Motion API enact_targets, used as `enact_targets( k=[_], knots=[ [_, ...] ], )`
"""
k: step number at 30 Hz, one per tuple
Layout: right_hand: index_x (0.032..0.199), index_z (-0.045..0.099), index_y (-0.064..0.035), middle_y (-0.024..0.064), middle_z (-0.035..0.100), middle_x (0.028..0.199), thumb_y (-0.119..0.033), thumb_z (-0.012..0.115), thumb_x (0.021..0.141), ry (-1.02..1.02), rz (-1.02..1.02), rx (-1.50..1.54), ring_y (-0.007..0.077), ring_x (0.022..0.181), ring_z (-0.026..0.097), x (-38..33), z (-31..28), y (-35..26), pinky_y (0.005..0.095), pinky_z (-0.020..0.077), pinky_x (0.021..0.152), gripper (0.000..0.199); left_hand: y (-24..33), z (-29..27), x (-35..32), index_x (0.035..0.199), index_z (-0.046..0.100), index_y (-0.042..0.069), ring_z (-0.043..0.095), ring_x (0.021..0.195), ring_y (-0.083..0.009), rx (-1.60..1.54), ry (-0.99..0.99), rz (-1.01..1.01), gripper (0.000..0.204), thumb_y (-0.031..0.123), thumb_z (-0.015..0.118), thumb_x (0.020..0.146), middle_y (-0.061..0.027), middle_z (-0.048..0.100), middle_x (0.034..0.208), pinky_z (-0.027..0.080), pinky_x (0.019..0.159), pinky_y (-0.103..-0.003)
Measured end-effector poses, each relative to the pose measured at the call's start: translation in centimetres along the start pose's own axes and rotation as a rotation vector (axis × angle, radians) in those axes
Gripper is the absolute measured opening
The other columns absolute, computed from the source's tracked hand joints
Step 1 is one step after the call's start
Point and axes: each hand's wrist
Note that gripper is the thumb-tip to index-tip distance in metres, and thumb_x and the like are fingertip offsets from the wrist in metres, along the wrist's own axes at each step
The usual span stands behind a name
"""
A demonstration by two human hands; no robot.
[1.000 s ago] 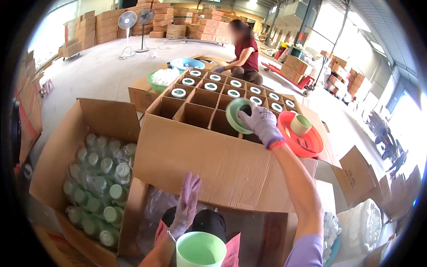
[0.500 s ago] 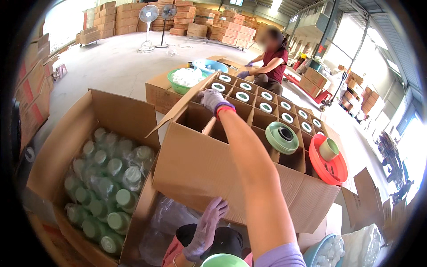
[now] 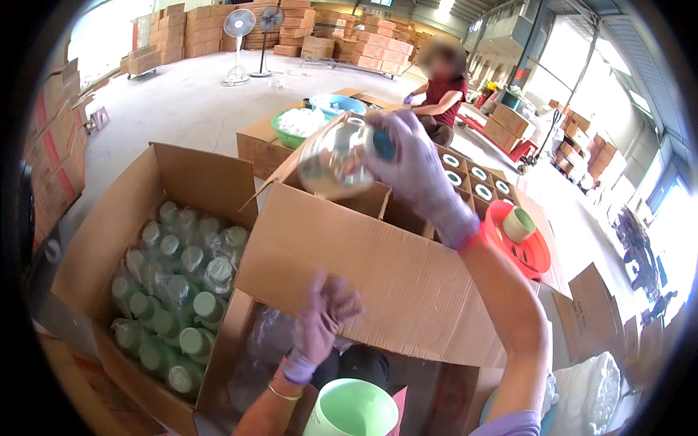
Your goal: The person assembles light green kettles by inserting a small wooden stick into the spout, placing a lid on top, and wrapping each unit in a plastic bag. The person then places the wrapped kettles into a cardboard box.
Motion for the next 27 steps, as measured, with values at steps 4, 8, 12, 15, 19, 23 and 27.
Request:
enact_targets(
  k=[4,8,12,15,19,23,27],
  knots=[
    [0.122,0.060,-0.0038,0.0175,0.054,0.112,-0.018,0.081,0.071,0.000,-0.032,0.150,0.0351,0.106,0.056,-11.0,-0.8,-6.1,0.0404,0.0481,0.088,0.057,6.9,1.3,0.3,0.152,0.029,0.012,0.052,0.126,-0.0334,-0.301,-0.165,-0.091,0.072,0.061,0.036,0.099,-0.0115,0.045,0.148,0.047,0.103,-0.050],
    [0.116,0.062,-0.0123,0.0162,0.052,0.115,-0.043,0.087,0.064,0.004,-0.030,0.065,0.0355,0.103,0.052,-22.1,0.2,-7.7,0.0521,0.0397,0.095,0.065,4.3,1.1,-0.6,0.143,0.044,0.010,0.056,0.122,-0.0237,-0.493,-0.043,-0.359,0.055,0.047,0.038,0.104,-0.0092,0.058,0.133,0.047,0.104,-0.042],
    [0.120,0.062,-0.0135,0.0263,0.036,0.142,-0.068,0.072,0.071,-0.034,0.010,0.290,0.0469,0.130,0.037,-27.2,1.4,-8.7,0.0590,0.0267,0.109,0.074,4.0,-1.0,-1.3,0.138,0.050,0.006,0.053,0.124,-0.0205,-0.088,-0.078,-0.216,0.050,0.042,0.041,0.104,-0.0109,0.057,0.132,0.039,0.109,-0.038],
    [0.129,0.060,-0.0048,0.0246,0.034,0.145,-0.074,0.063,0.076,-0.171,0.219,0.621,0.0425,0.135,0.036,-31.4,0.7,-8.8,0.0486,0.0299,0.112,0.087,5.7,0.4,-2.8,0.138,0.048,0.003,0.048,0.127,-0.0194,0.266,-0.101,-0.110,0.054,0.041,0.050,0.099,-0.0095,0.051,0.137,0.036,0.111,-0.035],
    [0.136,0.047,0.0058,0.0244,0.041,0.144,-0.055,0.054,0.093,-0.049,0.612,0.788,0.0352,0.136,0.040,-38.2,0.5,-11.2,0.0423,0.0321,0.112,0.075,8.5,2.3,-7.1,0.141,0.044,-0.001,0.044,0.130,-0.0228,0.791,-0.215,-0.243,0.076,0.035,0.073,0.081,-0.0118,0.050,0.137,0.031,0.113,-0.033],
    [0.138,0.045,0.0048,0.0252,0.042,0.142,-0.039,0.064,0.091,-0.128,0.674,0.825,0.0369,0.136,0.041,-45.6,-0.2,-16.5,0.0432,0.0337,0.112,0.067,12.3,-0.1,-14.1,0.144,0.040,-0.001,0.044,0.132,-0.0239,1.068,-0.235,-0.320,0.075,0.030,0.064,0.081,-0.0132,0.046,0.142,0.033,0.113,-0.036],
    [0.140,0.044,0.0015,0.0271,0.037,0.144,-0.038,0.057,0.095,-0.239,0.599,0.846,0.0422,0.134,0.040,-48.0,1.3,-21.7,0.0470,0.0342,0.111,0.061,12.9,-2.5,-23.5,0.144,0.040,-0.003,0.048,0.130,-0.0261,0.808,0.371,-0.436,0.084,0.035,0.075,0.078,-0.0157,0.048,0.142,0.036,0.111,-0.037]
  ],
)
Point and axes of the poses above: each hand's wrist, its own x-axis towards the middle knuckle, its own z-axis out of the palm, y = z × x
